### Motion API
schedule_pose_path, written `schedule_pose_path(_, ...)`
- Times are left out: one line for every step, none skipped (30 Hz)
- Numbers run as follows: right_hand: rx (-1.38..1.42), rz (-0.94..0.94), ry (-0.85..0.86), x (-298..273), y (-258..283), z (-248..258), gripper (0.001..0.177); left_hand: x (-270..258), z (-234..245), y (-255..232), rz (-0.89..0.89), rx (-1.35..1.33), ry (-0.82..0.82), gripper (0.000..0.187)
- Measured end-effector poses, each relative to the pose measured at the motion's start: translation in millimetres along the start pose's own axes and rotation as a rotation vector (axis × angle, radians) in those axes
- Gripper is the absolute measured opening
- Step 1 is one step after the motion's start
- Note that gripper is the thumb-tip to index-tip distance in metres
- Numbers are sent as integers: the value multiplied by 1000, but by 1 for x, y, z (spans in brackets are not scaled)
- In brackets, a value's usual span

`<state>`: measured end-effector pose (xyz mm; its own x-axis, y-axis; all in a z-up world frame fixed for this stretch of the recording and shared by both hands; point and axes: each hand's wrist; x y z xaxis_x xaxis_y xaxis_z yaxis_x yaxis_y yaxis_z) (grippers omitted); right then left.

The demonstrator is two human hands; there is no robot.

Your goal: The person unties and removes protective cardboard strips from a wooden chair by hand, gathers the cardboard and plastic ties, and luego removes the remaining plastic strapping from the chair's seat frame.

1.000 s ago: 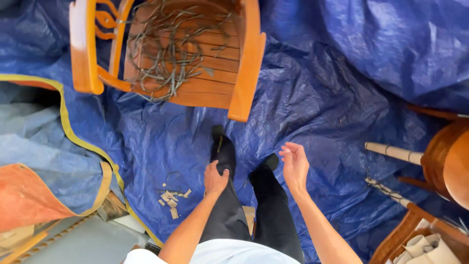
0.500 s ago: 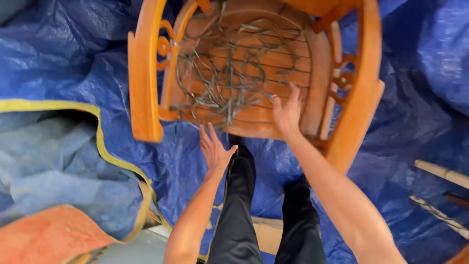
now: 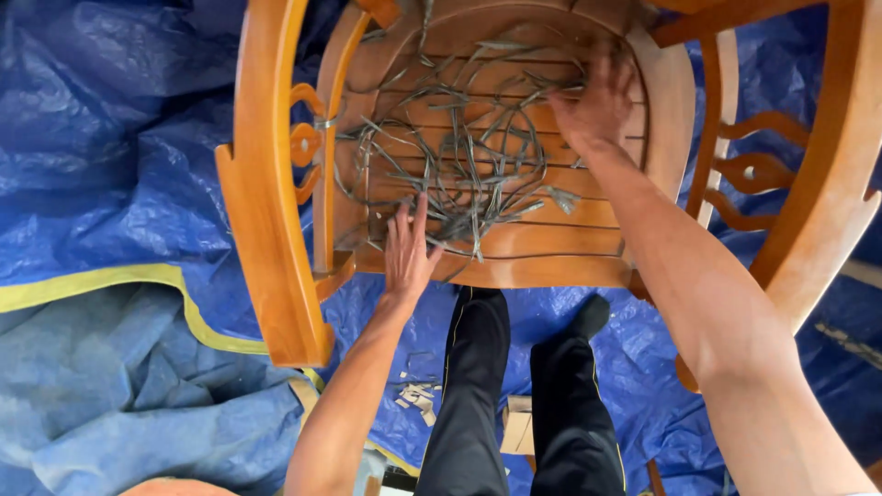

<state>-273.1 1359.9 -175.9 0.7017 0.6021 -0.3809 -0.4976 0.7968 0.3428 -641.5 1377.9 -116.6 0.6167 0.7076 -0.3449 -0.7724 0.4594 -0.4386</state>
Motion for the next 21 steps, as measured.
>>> schedule_pose_path(-3, -16, 3, -8, 13, 3, 104, 12, -1, -1, -8, -3, 15, 112)
schedule_pose_path(-48, 61, 43, -16, 28, 6, 97, 22, -2, -3, 9, -47, 8, 109)
schedule_pose_path(-92, 138, 83, -24, 44, 9, 91, 31, -2, -5, 26, -91, 2, 106)
schedule_pose_path(-95, 135, 83, -38, 46, 3, 91, 37, -5, -8, 24, -94, 4, 106)
schedule_pose_path(-72, 226, 71, -53, 48, -2, 82, 44, -7, -12, 21, -127, -45, 102)
schedule_pose_path(-47, 318, 51, -65, 52, -6, 74, 54, -8, -16, 12, -159, -99, 98)
schedule_pose_path(-49, 316, 44, -77, 51, -8, 74, 65, -13, -24, 5, -161, -102, 98)
schedule_pose_path(29, 391, 20, -92, 52, -12, 67, 71, -17, -29, 0, -198, -137, 95)
schedule_pose_path(107, 465, -3, -108, 53, -16, 60, 76, -22, -34, -5, -234, -171, 91)
schedule_pose_path(111, 468, -2, -117, 51, -19, 60, 79, -22, -39, -3, -231, -174, 91)
schedule_pose_path(132, 479, 17, -126, 50, -22, 55, 83, -22, -45, -9, -268, -159, 87)
schedule_pose_path(148, 483, 32, -134, 46, -22, 51, 87, -25, -54, -22, -311, -139, 83)
schedule_pose_path(146, 480, 29, -136, 43, -23, 51, 90, -23, -57, -25, -313, -138, 83)
schedule_pose_path(177, 475, 53, -140, 39, -23, 50, 92, -23, -60, -36, -324, -90, 82)
schedule_pose_path(208, 470, 77, -143, 34, -24, 49, 93, -23, -64, -48, -335, -41, 81)
schedule_pose_path(206, 465, 74, -145, 35, -19, 49, 94, -16, -68, -52, -337, -38, 81)
schedule_pose_path(223, 410, 53, -147, 36, -13, 52, 95, -8, -71, -74, -286, -48, 80)
schedule_pose_path(242, 356, 31, -148, 38, -8, 55, 96, 0, -74, -97, -232, -59, 80)
schedule_pose_path(242, 352, 28, -150, 36, -3, 55, 99, 2, -69, -101, -232, -57, 80)
schedule_pose_path(219, 325, -59, -152, 34, 2, 58, 103, 5, -64, -136, -148, -119, 76)
schedule_pose_path(196, 297, -145, -153, 32, 6, 60, 107, 8, -58, -171, -65, -181, 72)
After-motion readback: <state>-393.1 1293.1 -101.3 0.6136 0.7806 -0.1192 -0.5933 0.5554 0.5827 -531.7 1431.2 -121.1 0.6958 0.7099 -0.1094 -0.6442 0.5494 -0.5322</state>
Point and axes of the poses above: each hand's wrist, its own x-axis towards the middle knuckle, its own z-axis out of the back of the hand, y = z × x, and after that the axes turned 1 degree about x, right-handed
